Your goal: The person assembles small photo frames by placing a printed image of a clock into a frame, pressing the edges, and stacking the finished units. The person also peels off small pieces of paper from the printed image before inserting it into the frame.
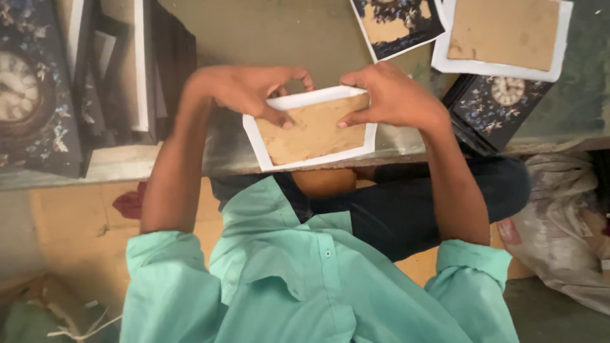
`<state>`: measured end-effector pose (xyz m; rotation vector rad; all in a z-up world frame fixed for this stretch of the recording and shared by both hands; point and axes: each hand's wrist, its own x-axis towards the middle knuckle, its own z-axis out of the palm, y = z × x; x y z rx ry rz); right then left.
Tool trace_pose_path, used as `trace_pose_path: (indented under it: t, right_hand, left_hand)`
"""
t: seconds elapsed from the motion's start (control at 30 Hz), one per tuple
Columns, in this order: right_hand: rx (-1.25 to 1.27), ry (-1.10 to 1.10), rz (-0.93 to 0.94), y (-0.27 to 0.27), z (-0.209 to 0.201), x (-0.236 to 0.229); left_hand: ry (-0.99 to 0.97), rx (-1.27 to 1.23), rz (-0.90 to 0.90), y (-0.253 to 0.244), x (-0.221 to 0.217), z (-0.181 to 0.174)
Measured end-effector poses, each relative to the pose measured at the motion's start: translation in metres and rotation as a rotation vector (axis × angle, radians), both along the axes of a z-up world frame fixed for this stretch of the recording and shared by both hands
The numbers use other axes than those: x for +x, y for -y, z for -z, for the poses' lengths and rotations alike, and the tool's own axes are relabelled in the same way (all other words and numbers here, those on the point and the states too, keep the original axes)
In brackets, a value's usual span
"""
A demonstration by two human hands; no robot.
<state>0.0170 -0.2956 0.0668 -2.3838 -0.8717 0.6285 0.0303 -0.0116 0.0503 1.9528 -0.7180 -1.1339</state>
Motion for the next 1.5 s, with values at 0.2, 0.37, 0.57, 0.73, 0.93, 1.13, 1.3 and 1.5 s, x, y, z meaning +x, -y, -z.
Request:
trace_pose_path:
  t: [0.2, 0.37, 0.57, 0.73, 0.93, 1.13, 1.3, 1.5]
  right_hand:
    - [-0.013, -0.055, -0.034, 0.009, -0.004, -0.005]
    - [-0.016, 0.149, 0.016, 0.010, 0.002, -0.008]
    - [-0.039, 0.433, 0.173, 0.010, 0.042, -0.001]
    - [0.015, 0.582, 0.151, 0.001, 0.074, -0.004]
    - [-0.058, 0.612, 0.125, 0.001, 0.087, -0.014]
    - [-0.014, 0.540, 0.168, -0.002, 0.082, -0.019]
    - [-0.129, 0.492, 0.073, -0.036, 0.083, -0.022]
    - [-0.300, 0.452, 0.222, -0.026, 0.072, -0.045]
  left_hand:
    - [0.076, -0.005, 0.124, 0.006, -0.003, 0.012]
    - [0.216, 0.021, 0.105, 0.009, 0.001, 0.021]
    - [0.687, 0.268, -0.207, 0.018, -0.015, 0.038]
    - [1.019, 0.150, -0.291, 0.024, -0.033, 0.050]
    - [1.142, 0.161, -0.182, 0.017, -0.039, 0.077]
    - [1.082, 0.061, -0.280, 0.018, -0.041, 0.088]
    - [1.064, -0.027, -0.350, 0.015, -0.041, 0.093]
    - [1.027, 0.002, -0.463, 0.014, -0.045, 0.086]
